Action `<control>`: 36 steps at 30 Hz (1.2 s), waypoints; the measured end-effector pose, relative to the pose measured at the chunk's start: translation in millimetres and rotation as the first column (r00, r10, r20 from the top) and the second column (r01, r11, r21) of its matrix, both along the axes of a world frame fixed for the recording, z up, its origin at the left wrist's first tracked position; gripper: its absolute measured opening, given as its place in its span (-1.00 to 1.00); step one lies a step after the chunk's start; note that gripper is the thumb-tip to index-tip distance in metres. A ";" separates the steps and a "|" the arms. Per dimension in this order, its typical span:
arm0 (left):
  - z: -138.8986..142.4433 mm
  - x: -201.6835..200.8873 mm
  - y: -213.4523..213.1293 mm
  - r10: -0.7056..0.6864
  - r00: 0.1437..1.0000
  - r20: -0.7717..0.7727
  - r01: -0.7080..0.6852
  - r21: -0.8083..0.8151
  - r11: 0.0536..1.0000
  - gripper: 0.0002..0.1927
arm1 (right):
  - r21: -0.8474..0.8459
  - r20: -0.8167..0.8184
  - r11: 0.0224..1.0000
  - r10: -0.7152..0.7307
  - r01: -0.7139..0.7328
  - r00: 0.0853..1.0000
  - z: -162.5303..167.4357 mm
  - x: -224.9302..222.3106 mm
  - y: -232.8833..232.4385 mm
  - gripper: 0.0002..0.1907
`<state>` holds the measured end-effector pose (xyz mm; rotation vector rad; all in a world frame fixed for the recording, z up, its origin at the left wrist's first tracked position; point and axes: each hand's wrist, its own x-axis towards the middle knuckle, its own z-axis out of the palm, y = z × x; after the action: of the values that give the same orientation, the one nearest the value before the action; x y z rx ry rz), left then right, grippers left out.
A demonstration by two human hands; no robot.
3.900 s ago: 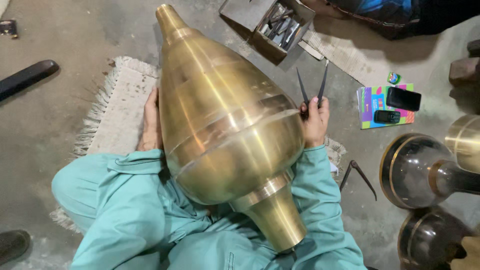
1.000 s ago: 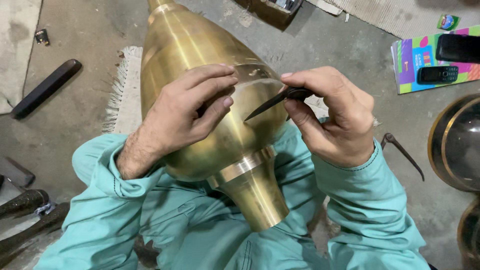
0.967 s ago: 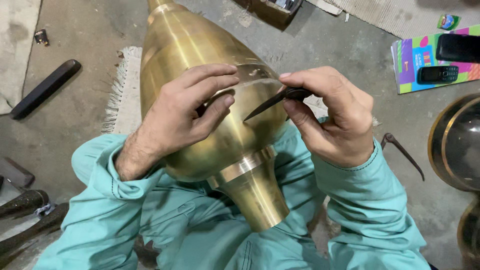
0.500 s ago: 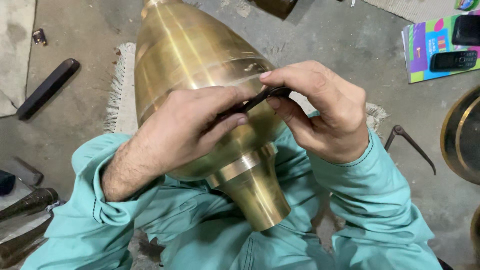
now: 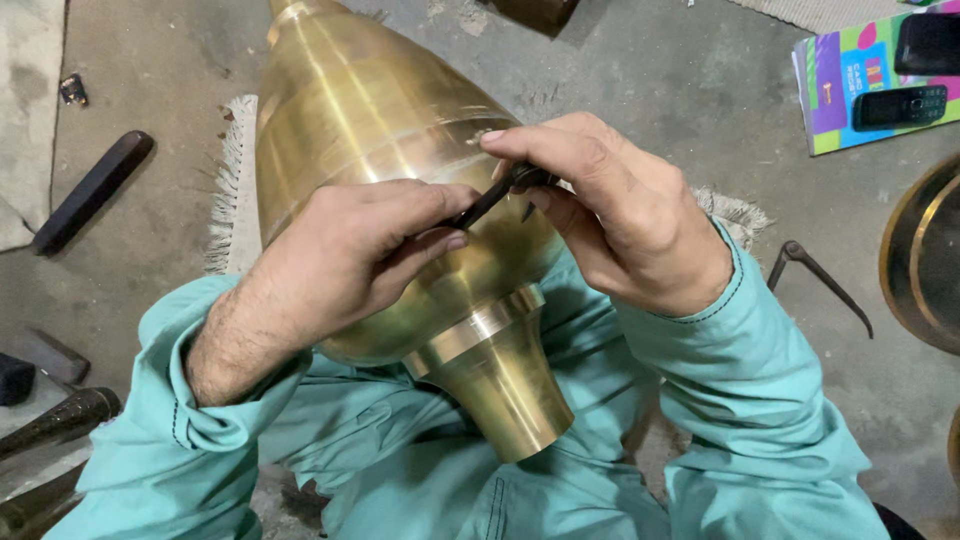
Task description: The person sits on the workshop floor with a large spun brass vessel on their lap. They use a divider compass to scribe reference lines around the brass body, repositioning the tool and rotating the vessel to mark different sections, and occasionally steady the vessel with one hand while marking with the other.
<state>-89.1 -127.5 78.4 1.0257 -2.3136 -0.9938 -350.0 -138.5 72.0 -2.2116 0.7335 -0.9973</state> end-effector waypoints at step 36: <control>-0.6 -4.9 -12.8 -0.051 0.996 0.076 0.043 0.110 0.993 -0.66 | -0.017 0.067 1.000 0.016 -0.015 0.998 -9.8 -15.8 -3.8 -0.54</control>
<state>-94.0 -140.3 77.7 1.0747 -2.3798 -1.1270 -365.8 -142.3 62.2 -2.1834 0.6791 -1.0687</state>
